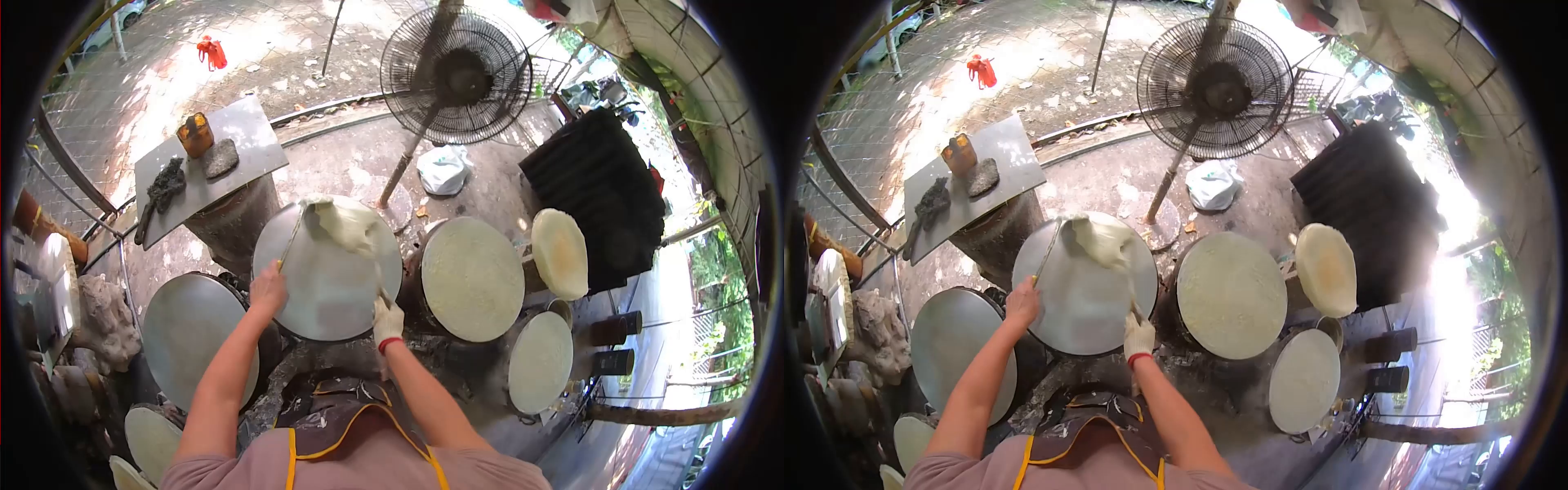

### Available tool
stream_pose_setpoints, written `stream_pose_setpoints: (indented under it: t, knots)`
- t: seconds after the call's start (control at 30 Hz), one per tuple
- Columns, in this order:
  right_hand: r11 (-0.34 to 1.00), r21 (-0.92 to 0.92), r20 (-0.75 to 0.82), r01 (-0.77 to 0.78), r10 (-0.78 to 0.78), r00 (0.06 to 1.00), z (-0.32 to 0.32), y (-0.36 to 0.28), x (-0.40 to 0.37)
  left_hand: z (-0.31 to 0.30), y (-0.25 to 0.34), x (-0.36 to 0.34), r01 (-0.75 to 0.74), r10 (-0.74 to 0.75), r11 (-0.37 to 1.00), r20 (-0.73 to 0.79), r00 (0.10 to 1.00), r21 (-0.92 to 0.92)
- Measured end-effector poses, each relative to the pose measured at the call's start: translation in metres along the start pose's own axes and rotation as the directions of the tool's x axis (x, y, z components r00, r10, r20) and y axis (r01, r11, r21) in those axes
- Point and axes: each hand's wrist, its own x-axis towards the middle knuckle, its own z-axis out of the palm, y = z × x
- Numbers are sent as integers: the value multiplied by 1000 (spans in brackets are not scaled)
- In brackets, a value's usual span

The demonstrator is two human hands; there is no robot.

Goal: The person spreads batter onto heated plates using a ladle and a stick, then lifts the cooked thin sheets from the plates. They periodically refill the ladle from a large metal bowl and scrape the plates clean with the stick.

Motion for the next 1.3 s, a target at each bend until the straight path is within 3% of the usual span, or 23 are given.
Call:
stream_pose_setpoints:
  t: [0.03,0.1,0.17,0.23,0.27,0.37,0.4,0.47,0.53,0.63,0.67,0.77,0.83,0.9,0.97,1.03,1.07,1.13,1.2,1.23,1.27,1.3]
  knots:
    - [964,-240,4,113,-115,993,12,4,2,-2,-7,-2,10,-9,1000,-22,1000,27]
    - [703,-650,73,289,-320,944,29,13,0,-5,-17,-8,20,-15,996,-55,998,92]
    - [876,-482,96,21,29,995,38,-24,-5,-15,-24,-20,-20,29,994,-79,996,111]
    - [907,-309,191,-286,354,916,41,-67,-6,-20,-39,-25,-24,39,993,-125,991,119]
    - [949,-293,201,-119,183,963,29,-61,-7,-19,-53,-25,-7,25,993,-154,988,117]
    - [970,-240,-100,-28,4,995,17,22,29,-31,-62,-36,11,11,992,-163,987,129]
    - [749,-628,74,211,-213,974,35,-5,9,-38,-62,-40,6,16,990,-148,989,143]
    - [896,-442,213,50,50,976,57,-19,16,-40,-64,-50,-32,56,989,-168,984,142]
    - [911,-366,333,-191,319,887,61,-67,4,-40,-70,-60,-20,43,991,-176,984,132]
    - [923,-382,292,35,84,953,27,-67,9,-41,-90,-75,53,-35,992,-161,986,112]
    - [945,-326,212,-5,79,974,16,-48,21,-42,-92,-81,62,-44,992,-159,986,112]
    - [739,-559,319,376,-227,920,42,-16,36,-51,-81,-99,70,-55,991,-126,990,117]
    - [833,-533,417,151,104,903,56,-28,41,-50,-74,-112,63,-49,992,-127,991,107]
    - [829,-556,469,-66,378,798,51,-95,17,-46,-76,-127,49,-34,995,-167,985,85]
    - [835,-549,461,21,282,842,20,-104,25,-52,-77,-150,67,-63,998,-175,983,19]
    - [955,-272,164,-114,162,973,18,-90,42,-45,-72,-166,55,-79,993,-225,971,-109]
    - [924,-381,316,41,88,945,22,-70,56,-36,-70,-171,24,-76,981,-266,961,-193]
    - [789,-486,612,377,-2,791,44,-46,75,-18,-63,-170,-70,-67,936,-368,927,-345]
    - [788,-600,583,140,310,751,45,-83,49,2,-52,-171,-185,-74,861,-477,876,-474]
    - [756,-654,556,33,450,699,46,-105,40,2,-45,-174,-99,-188,793,-395,899,-601]
    - [763,-645,569,45,440,695,28,-109,47,0,-38,-180,-9,-290,703,-298,909,-711]
    - [811,-585,534,21,366,762,16,-101,66,-2,-32,-183,78,-382,592,-194,904,-802]
